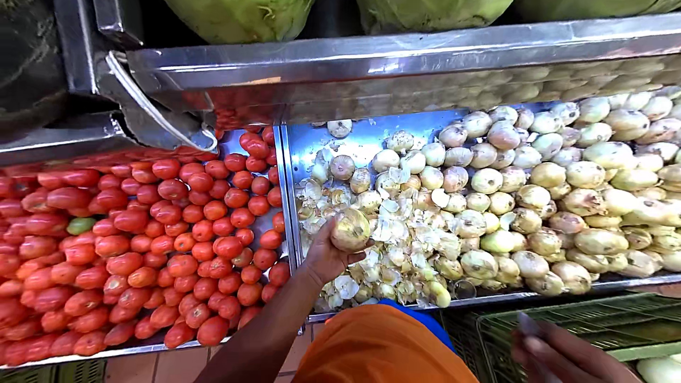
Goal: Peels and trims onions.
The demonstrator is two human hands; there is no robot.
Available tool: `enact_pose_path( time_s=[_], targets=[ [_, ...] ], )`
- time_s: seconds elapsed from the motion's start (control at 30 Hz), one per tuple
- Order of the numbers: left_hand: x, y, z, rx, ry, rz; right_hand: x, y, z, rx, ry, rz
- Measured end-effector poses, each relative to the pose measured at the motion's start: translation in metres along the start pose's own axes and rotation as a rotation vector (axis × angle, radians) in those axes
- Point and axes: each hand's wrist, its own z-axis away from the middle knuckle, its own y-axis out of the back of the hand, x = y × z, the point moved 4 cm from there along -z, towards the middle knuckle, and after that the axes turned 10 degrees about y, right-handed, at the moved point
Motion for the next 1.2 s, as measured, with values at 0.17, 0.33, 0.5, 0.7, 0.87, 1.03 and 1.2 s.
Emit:
enact_pose_path(
  time_s=[0.17, 0.33, 0.5, 0.7, 0.87, 1.03, 1.2],
  targets=[
    [-0.029, -0.01, 0.005, -0.046, 0.125, 0.028, -0.022, -0.062, -0.117, -0.176, 0.22, 0.587],
    [-0.03, -0.024, 0.021, 0.03, 0.171, -0.141, -0.056, -0.083, -0.167, -0.202, 0.375, 0.986],
    [-0.023, -0.029, 0.027, -0.017, 0.154, -0.352, -0.073, -0.079, -0.173, -0.219, 0.37, 1.25],
    [-0.022, -0.04, 0.027, 0.044, 0.228, -0.61, -0.066, -0.082, -0.172, -0.247, 0.764, 1.225],
    [-0.026, -0.042, 0.024, 0.059, 0.232, -0.606, -0.056, -0.092, -0.155, -0.186, 0.902, 1.134],
    [-0.023, -0.042, 0.024, 0.044, 0.205, -0.653, -0.052, -0.07, -0.156, -0.126, 0.76, 1.134],
    [-0.025, -0.053, 0.024, 0.027, 0.173, -0.887, -0.059, -0.078, -0.159, -0.208, 0.806, 1.175]
  ],
)
